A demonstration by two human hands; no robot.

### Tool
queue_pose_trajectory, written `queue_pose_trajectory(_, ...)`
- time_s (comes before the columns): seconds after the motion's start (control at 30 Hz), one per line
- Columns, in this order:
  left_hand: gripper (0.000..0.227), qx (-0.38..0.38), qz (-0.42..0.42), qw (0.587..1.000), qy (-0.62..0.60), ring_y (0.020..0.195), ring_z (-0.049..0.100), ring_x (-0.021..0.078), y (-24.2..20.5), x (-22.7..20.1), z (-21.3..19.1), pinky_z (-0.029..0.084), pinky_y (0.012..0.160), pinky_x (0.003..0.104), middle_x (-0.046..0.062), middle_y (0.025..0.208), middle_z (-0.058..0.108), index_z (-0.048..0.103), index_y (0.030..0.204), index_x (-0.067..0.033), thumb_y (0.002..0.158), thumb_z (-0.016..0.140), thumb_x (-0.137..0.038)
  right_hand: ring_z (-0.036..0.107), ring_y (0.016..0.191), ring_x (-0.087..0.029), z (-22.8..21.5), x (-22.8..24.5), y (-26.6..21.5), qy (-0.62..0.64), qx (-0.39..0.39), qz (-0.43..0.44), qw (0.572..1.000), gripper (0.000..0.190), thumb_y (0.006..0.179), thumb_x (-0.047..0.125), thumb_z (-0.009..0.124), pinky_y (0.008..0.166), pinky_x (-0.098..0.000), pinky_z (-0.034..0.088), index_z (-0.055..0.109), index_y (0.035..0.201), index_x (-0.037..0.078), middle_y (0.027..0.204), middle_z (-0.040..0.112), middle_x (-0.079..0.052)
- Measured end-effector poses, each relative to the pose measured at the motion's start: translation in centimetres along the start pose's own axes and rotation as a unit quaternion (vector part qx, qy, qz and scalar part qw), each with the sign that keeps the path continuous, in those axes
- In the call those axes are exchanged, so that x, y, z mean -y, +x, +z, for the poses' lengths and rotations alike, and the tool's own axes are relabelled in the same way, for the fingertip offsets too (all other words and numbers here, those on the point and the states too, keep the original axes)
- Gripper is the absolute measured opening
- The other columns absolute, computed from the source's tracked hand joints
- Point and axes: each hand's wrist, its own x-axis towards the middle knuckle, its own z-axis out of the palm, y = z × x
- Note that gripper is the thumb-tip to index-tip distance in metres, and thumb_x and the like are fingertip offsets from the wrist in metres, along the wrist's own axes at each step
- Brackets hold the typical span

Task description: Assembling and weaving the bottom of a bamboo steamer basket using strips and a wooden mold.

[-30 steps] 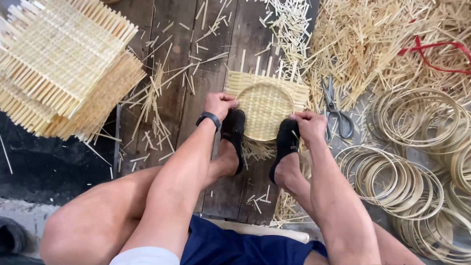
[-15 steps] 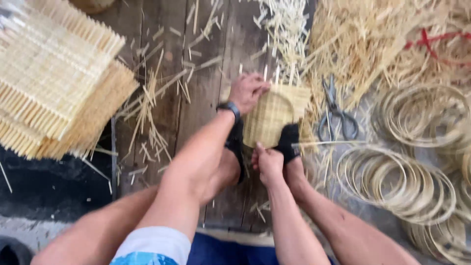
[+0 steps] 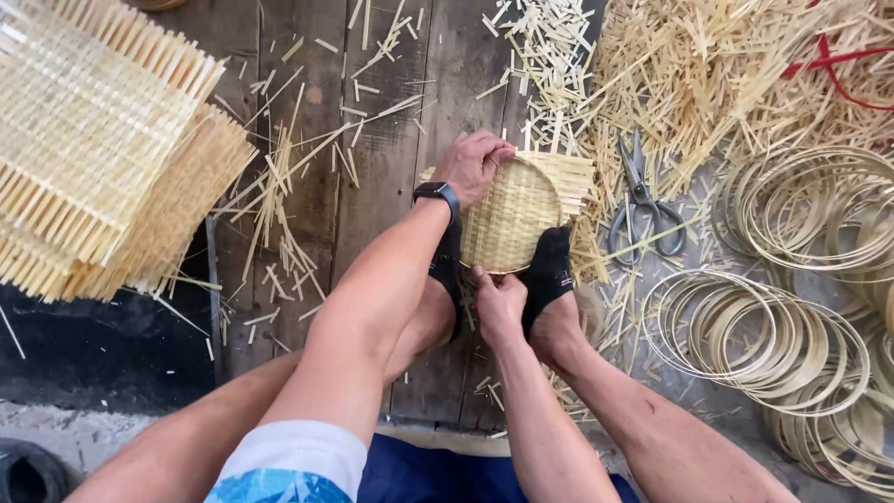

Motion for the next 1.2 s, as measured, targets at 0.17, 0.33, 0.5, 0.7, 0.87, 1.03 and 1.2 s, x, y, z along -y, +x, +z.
queue_pose_trajectory(0.17,0.019,0.014,-0.041,0.999,-0.032,0.093,0.069,0.0285,-1.3,0.5,0.8,0.053,0.086,0.04,0.006,0.102,0.074,0.078,0.1,-0.0125,0.1,0.066,-0.027,0.063,0.077,-0.012,-0.5,-1.5,-1.7,-0.043,-0.044,-0.055,0.997,0.023,0.091,0.016,0.076,0.069,-0.029,0.051,0.071,0.103,-0.003,0.091,0.075,-0.008)
queue_pose_trajectory(0.33,0.017,0.0,-0.066,0.994,-0.086,0.092,0.072,0.0248,0.3,-1.3,-1.0,0.056,0.082,0.035,0.006,0.103,0.074,0.078,0.101,-0.0129,0.095,0.068,-0.026,0.061,0.074,-0.016,-1.2,5.6,-2.6,-0.172,-0.005,-0.036,0.984,0.033,0.098,0.029,0.074,0.069,-0.0334,0.051,0.076,0.101,-0.004,0.087,0.075,-0.017)
queue_pose_trajectory(0.5,0.02,0.01,-0.001,1.0,0.002,0.096,0.066,0.0297,0.1,-0.3,-0.6,0.054,0.085,0.039,0.01,0.105,0.071,0.078,0.101,-0.012,0.099,0.064,-0.026,0.064,0.1,-0.028,-1.1,16.2,1.4,-0.382,-0.098,-0.557,0.731,0.027,0.094,0.021,0.072,0.084,-0.0432,0.051,0.075,0.113,0.002,0.102,0.073,-0.015)
queue_pose_trajectory(0.7,0.023,0.015,-0.044,0.999,-0.002,0.092,0.068,0.0302,1.2,2.3,0.7,0.055,0.08,0.041,0.01,0.099,0.072,0.077,0.101,-0.0104,0.102,0.061,-0.027,0.07,0.088,-0.026,-0.9,16.7,13.8,-0.323,0.042,-0.534,0.78,0.01,0.096,0.013,0.069,0.08,-0.0398,0.055,0.077,0.098,0.007,0.093,0.074,-0.01)
queue_pose_trajectory(0.87,0.021,0.032,-0.222,0.963,-0.146,0.071,0.065,0.0162,0.0,2.2,1.7,0.053,0.063,0.034,0.007,0.081,0.075,0.079,0.094,-0.0099,0.094,0.07,-0.029,0.067,0.076,-0.025,-2.9,12.8,16.6,-0.307,0.081,-0.351,0.881,0.017,0.098,0.019,0.07,0.071,-0.0373,0.053,0.076,0.096,0.004,0.088,0.072,-0.015)
queue_pose_trajectory(1.03,0.028,0.042,-0.222,0.969,-0.1,0.062,0.06,0.0097,3.2,2.5,0.4,0.049,0.058,0.028,0.004,0.071,0.073,0.08,0.089,-0.0085,0.088,0.081,-0.037,0.071,0.08,-0.017,-3.2,16.1,17.7,-0.271,0.047,-0.382,0.882,0.028,0.095,0.032,0.071,0.075,-0.0335,0.054,0.079,0.102,0.006,0.088,0.076,-0.011)
queue_pose_trajectory(1.2,0.043,0.09,-0.201,0.96,-0.17,0.084,0.07,0.0114,0.0,4.5,1.5,0.058,0.076,0.032,0.005,0.096,0.077,0.073,0.113,-0.0114,0.081,0.085,-0.036,0.072,0.081,-0.012,-15.2,15.7,19.3,-0.329,0.001,-0.377,0.865,0.024,0.102,0.016,0.054,0.071,-0.0319,0.057,0.077,0.104,0.009,0.097,0.077,-0.005)
